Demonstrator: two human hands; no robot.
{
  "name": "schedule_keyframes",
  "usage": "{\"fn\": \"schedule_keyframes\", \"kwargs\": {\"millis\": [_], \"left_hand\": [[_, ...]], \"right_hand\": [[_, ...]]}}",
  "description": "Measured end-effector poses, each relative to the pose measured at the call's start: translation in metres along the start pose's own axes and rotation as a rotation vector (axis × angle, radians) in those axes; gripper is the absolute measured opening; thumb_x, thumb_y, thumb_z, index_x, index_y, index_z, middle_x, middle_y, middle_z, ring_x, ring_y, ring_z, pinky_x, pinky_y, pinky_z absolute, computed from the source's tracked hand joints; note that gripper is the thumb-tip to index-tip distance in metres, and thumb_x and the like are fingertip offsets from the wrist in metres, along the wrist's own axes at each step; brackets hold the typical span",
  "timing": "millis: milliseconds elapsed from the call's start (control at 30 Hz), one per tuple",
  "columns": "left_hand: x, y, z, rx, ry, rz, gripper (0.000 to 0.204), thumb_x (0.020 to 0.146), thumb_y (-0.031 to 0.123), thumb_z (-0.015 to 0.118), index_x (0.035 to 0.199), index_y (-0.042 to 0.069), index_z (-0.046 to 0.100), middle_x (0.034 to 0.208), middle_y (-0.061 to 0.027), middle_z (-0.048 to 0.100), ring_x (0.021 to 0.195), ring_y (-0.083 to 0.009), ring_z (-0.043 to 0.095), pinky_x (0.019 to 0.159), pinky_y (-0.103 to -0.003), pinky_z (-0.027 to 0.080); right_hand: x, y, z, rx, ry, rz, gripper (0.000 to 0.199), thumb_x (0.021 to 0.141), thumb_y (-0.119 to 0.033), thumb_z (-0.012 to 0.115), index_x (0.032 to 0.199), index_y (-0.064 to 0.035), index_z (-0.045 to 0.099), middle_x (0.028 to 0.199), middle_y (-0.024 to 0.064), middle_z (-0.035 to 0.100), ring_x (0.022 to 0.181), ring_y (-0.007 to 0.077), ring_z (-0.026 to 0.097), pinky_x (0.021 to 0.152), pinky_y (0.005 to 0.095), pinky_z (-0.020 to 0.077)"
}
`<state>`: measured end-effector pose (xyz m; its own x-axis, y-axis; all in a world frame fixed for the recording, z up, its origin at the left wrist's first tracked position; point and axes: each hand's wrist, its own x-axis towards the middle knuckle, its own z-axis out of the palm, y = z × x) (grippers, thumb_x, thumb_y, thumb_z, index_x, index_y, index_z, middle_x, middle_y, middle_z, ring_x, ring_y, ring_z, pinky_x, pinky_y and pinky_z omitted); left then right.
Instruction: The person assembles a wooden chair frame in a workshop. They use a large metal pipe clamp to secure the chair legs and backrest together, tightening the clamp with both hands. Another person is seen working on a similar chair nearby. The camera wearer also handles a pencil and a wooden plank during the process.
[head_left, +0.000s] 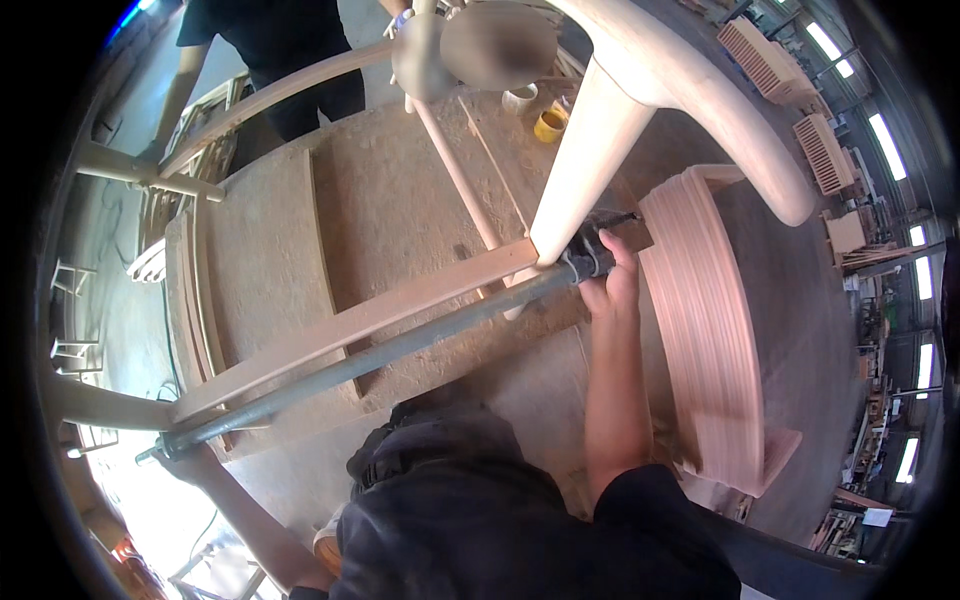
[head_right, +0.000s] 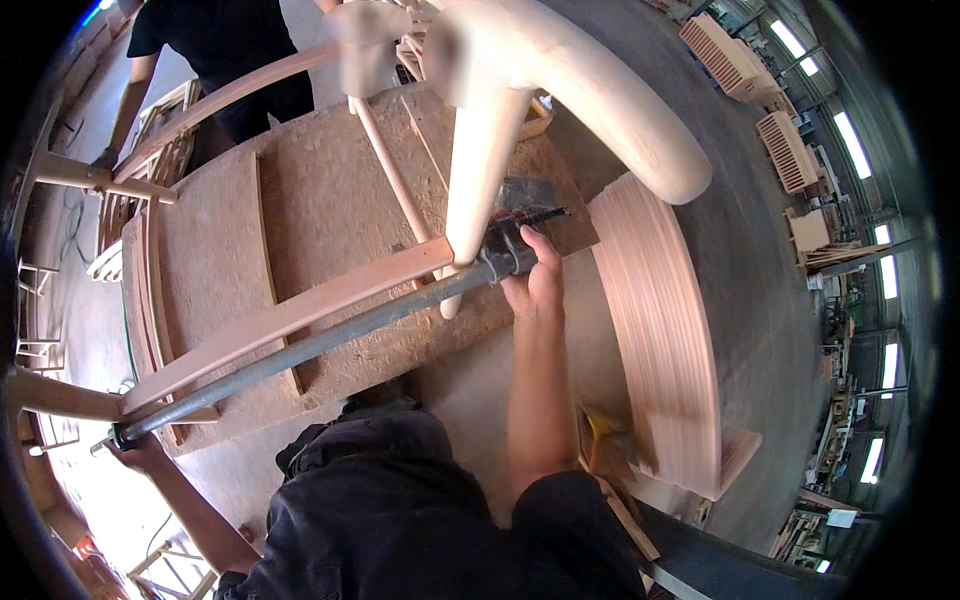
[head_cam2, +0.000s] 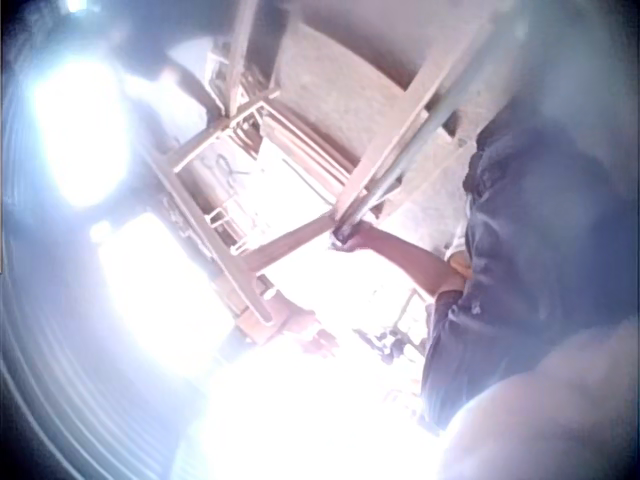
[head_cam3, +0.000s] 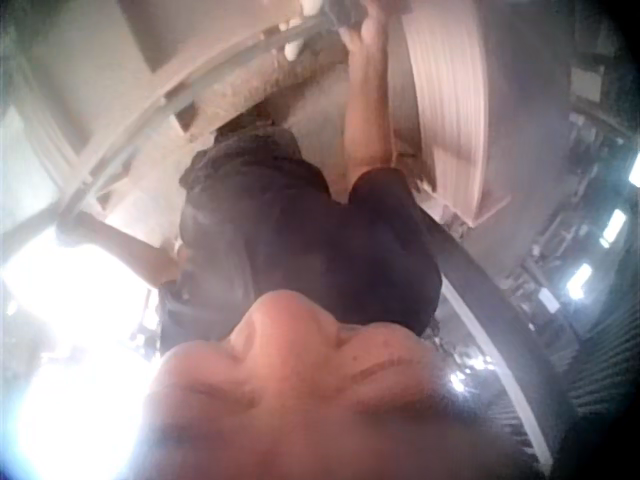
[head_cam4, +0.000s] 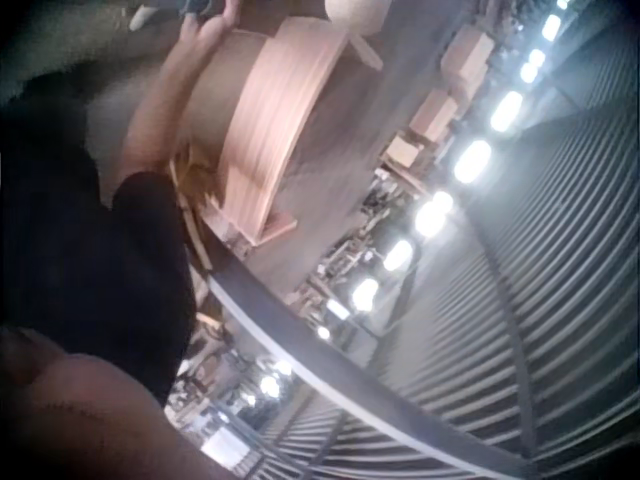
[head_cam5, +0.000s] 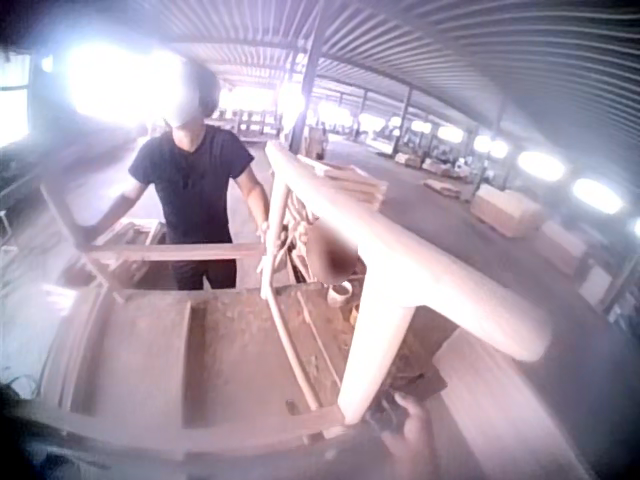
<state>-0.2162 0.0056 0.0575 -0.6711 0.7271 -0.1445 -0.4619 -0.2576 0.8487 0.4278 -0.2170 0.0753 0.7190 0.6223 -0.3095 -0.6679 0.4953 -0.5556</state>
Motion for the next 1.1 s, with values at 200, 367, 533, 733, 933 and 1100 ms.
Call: {"fn": "schedule_keyframes", "kwargs": {"millis": [200, 367, 533, 733, 933, 1100], "left_hand": [[0.034, -0.019, -0.043, 0.12, -0.205, 0.049, 0.051, 0.103, 0.045, 0.05, 0.129, 0.001, 0.053, 0.131, -0.0197, 0.055, 0.125, -0.0331, 0.055, 0.11, -0.05, 0.044], [0.045, -0.017, -0.05, 0.103, -0.182, -0.049, 0.051, 0.101, 0.042, 0.057, 0.133, 0.003, 0.052, 0.13, -0.0149, 0.058, 0.123, -0.0276, 0.057, 0.106, -0.047, 0.047], [0.058, -0.023, -0.062, -0.021, -0.095, -0.04, 0.039, 0.102, 0.035, 0.059, 0.124, 0.004, 0.062, 0.122, -0.0121, 0.064, 0.115, -0.0259, 0.06, 0.103, -0.042, 0.047], [0.035, -0.032, -0.047, -0.134, -0.129, -0.136, 0.049, 0.099, 0.036, 0.064, 0.135, 0.004, 0.056, 0.124, -0.0093, 0.062, 0.114, -0.0231, 0.059, 0.101, -0.04, 0.047], [0.03, -0.03, -0.05, -0.147, -0.235, -0.084, 0.045, 0.101, 0.039, 0.06, 0.132, 0.006, 0.058, 0.12, -0.0054, 0.064, 0.107, -0.0219, 0.062, 0.094, -0.04, 0.051], [0.031, -0.035, -0.042, -0.195, -0.25, -0.112, 0.045, 0.103, 0.039, 0.056, 0.136, 0.008, 0.056, 0.12, -0.0046, 0.063, 0.109, -0.0208, 0.06, 0.096, -0.039, 0.048]], "right_hand": [[-0.006, -0.009, 0.0, -0.024, -0.113, 0.012, 0.034, 0.091, -0.01, 0.061, 0.123, 0.0005, 0.056, 0.122, 0.0177, 0.064, 0.118, 0.0306, 0.06, 0.106, 0.0463, 0.0463], [-0.003, 0.003, -0.004, -0.063, -0.084, 0.022, 0.039, 0.091, -0.015, 0.064, 0.126, -0.0002, 0.059, 0.123, 0.0141, 0.064, 0.118, 0.0282, 0.06, 0.105, 0.0456, 0.0471], [0.003, 0.001, -0.016, -0.077, 0.018, -0.025, 0.041, 0.088, -0.015, 0.067, 0.126, 0.0003, 0.06, 0.122, 0.0138, 0.065, 0.115, 0.0305, 0.062, 0.103, 0.047, 0.0483], [0.009, 0.003, -0.025, -0.032, 0.01, -0.039, 0.038, 0.094, -0.02, 0.065, 0.128, -0.0029, 0.062, 0.126, 0.0102, 0.066, 0.116, 0.0272, 0.062, 0.103, 0.0464, 0.049], [0.013, -0.012, -0.026, -0.236, -0.055, 0.024, 0.045, 0.1, -0.033, 0.063, 0.133, -0.0034, 0.058, 0.127, 0.0111, 0.066, 0.119, 0.027, 0.062, 0.101, 0.0455, 0.0509], [0.028, -0.014, -0.042, -0.192, -0.168, 0.057, 0.04, 0.1, -0.031, 0.063, 0.128, -0.0026, 0.06, 0.119, 0.0109, 0.068, 0.11, 0.0263, 0.065, 0.095, 0.0448, 0.0528]]}}
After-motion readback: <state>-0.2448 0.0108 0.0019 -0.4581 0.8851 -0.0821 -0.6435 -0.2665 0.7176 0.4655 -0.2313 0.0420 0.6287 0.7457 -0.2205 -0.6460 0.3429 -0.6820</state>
